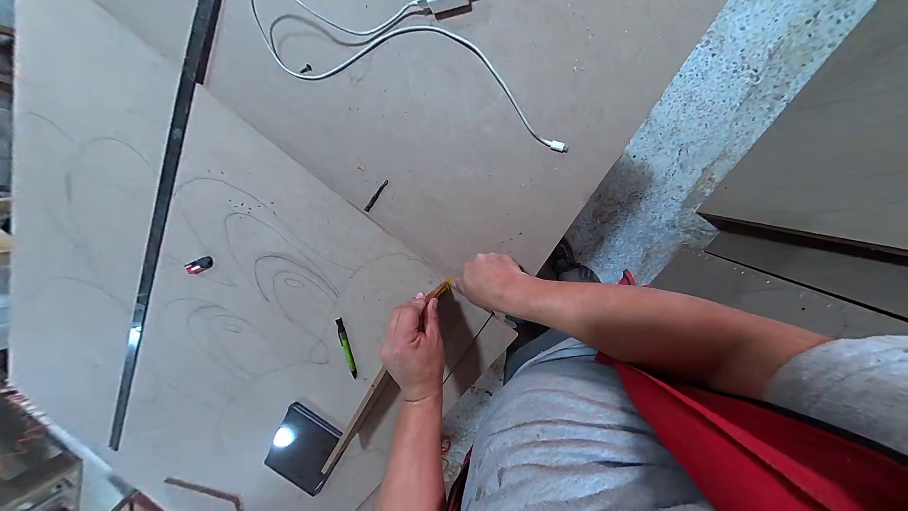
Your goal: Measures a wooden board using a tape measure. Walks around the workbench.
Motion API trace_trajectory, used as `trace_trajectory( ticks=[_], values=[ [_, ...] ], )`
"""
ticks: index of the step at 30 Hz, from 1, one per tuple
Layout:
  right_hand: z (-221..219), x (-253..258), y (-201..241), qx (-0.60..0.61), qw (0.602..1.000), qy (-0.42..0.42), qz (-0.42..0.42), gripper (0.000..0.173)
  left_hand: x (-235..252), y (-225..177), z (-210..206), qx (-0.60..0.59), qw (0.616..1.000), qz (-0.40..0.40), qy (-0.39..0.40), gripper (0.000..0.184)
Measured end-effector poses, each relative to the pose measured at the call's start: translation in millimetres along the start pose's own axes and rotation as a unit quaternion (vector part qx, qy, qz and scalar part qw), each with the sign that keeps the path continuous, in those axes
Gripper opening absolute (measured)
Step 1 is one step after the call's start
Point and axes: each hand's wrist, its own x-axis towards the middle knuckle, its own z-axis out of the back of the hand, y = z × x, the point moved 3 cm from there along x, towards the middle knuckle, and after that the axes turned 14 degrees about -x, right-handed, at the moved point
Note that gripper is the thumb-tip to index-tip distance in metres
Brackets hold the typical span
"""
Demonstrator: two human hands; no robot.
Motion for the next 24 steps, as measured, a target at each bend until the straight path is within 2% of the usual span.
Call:
trace_trajectory(
  ticks=[24],
  values=[
    [-2.5,0.2,4.5,0.005,1.000,-0.017,-0.010,0.053,-0.7,1.4,0.4,-0.030,0.999,0.017,-0.001,0.014]
  ],
)
